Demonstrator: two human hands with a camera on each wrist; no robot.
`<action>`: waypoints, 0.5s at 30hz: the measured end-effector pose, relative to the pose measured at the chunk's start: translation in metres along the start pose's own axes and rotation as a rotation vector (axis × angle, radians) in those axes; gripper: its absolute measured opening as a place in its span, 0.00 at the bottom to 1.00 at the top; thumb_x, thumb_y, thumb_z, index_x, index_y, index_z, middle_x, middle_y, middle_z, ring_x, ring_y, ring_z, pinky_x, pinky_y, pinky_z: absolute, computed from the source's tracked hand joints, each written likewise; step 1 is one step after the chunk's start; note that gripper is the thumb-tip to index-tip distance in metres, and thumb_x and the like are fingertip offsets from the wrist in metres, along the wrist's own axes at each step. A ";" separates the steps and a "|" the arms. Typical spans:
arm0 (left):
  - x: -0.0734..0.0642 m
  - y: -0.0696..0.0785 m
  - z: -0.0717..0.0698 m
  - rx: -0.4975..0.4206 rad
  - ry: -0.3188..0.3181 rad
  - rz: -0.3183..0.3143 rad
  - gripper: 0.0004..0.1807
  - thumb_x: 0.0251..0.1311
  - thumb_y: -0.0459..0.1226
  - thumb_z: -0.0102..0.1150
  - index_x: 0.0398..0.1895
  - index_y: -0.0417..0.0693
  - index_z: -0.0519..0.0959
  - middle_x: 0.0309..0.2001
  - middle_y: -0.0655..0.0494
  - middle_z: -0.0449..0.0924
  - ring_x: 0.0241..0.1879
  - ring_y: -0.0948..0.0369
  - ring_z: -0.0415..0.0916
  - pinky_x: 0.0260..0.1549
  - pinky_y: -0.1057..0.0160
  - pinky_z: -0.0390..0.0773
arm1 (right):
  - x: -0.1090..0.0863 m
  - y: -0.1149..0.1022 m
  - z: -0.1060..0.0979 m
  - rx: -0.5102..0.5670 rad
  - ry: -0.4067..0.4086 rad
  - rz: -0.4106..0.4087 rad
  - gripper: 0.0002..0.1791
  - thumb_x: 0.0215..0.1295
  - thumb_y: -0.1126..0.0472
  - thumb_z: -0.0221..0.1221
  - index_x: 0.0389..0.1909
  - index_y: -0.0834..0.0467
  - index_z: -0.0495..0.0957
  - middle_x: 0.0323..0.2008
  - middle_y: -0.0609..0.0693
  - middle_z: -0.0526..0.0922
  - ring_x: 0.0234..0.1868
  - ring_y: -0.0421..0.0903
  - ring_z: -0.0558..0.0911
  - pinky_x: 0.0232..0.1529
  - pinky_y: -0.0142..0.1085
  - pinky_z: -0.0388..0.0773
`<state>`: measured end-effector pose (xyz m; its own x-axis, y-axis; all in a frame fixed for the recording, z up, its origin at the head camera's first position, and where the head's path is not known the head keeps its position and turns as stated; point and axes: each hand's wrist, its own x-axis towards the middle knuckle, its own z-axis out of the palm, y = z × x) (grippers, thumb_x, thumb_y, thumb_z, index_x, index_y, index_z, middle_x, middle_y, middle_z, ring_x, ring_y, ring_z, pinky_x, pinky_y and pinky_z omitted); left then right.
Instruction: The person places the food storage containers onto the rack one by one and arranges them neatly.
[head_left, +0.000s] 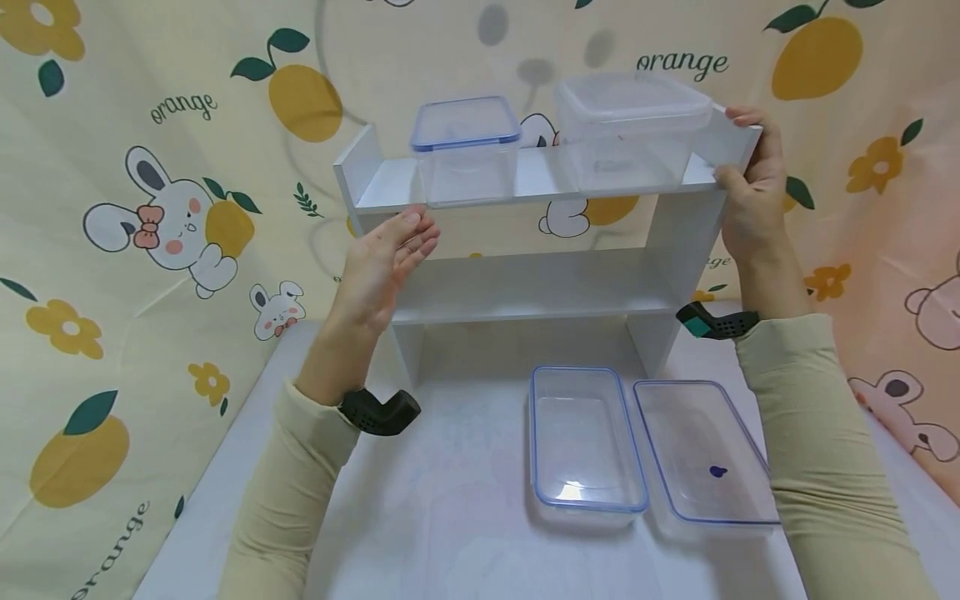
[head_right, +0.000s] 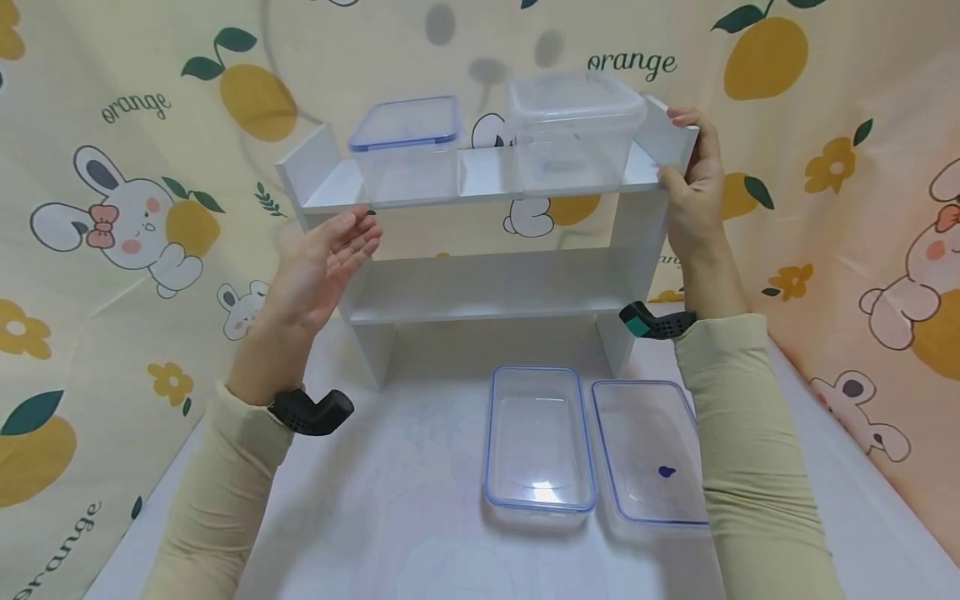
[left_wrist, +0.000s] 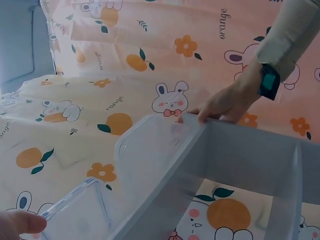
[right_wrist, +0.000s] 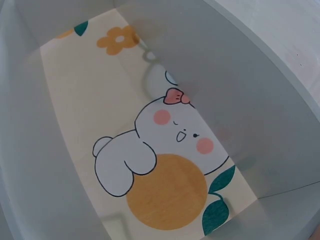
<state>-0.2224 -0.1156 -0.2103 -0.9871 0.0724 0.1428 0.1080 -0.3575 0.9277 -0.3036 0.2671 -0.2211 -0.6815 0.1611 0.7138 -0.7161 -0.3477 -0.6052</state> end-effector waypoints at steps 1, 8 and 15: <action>-0.001 -0.002 0.000 -0.003 -0.006 -0.005 0.20 0.70 0.34 0.46 0.61 0.32 0.66 0.39 0.57 0.78 0.41 0.65 0.80 0.46 0.76 0.81 | 0.000 0.000 0.000 -0.002 0.000 -0.001 0.25 0.61 0.84 0.44 0.52 0.56 0.69 0.62 0.50 0.68 0.64 0.50 0.64 0.73 0.42 0.62; -0.011 -0.015 0.003 -0.031 -0.055 -0.066 0.15 0.70 0.33 0.45 0.56 0.36 0.69 0.41 0.58 0.78 0.43 0.65 0.80 0.47 0.75 0.81 | 0.000 0.000 0.000 0.005 -0.001 -0.003 0.25 0.60 0.84 0.43 0.51 0.56 0.69 0.62 0.50 0.69 0.65 0.50 0.63 0.74 0.41 0.62; -0.017 -0.033 0.006 0.000 -0.102 -0.104 0.24 0.70 0.32 0.44 0.66 0.28 0.62 0.41 0.58 0.78 0.43 0.67 0.80 0.48 0.76 0.80 | 0.000 0.001 0.000 -0.020 0.003 -0.006 0.26 0.60 0.84 0.43 0.51 0.55 0.69 0.62 0.49 0.69 0.65 0.49 0.63 0.74 0.41 0.60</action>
<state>-0.2085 -0.0993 -0.2414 -0.9758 0.2035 0.0806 0.0060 -0.3435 0.9391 -0.3045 0.2671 -0.2214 -0.6775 0.1663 0.7164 -0.7232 -0.3278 -0.6079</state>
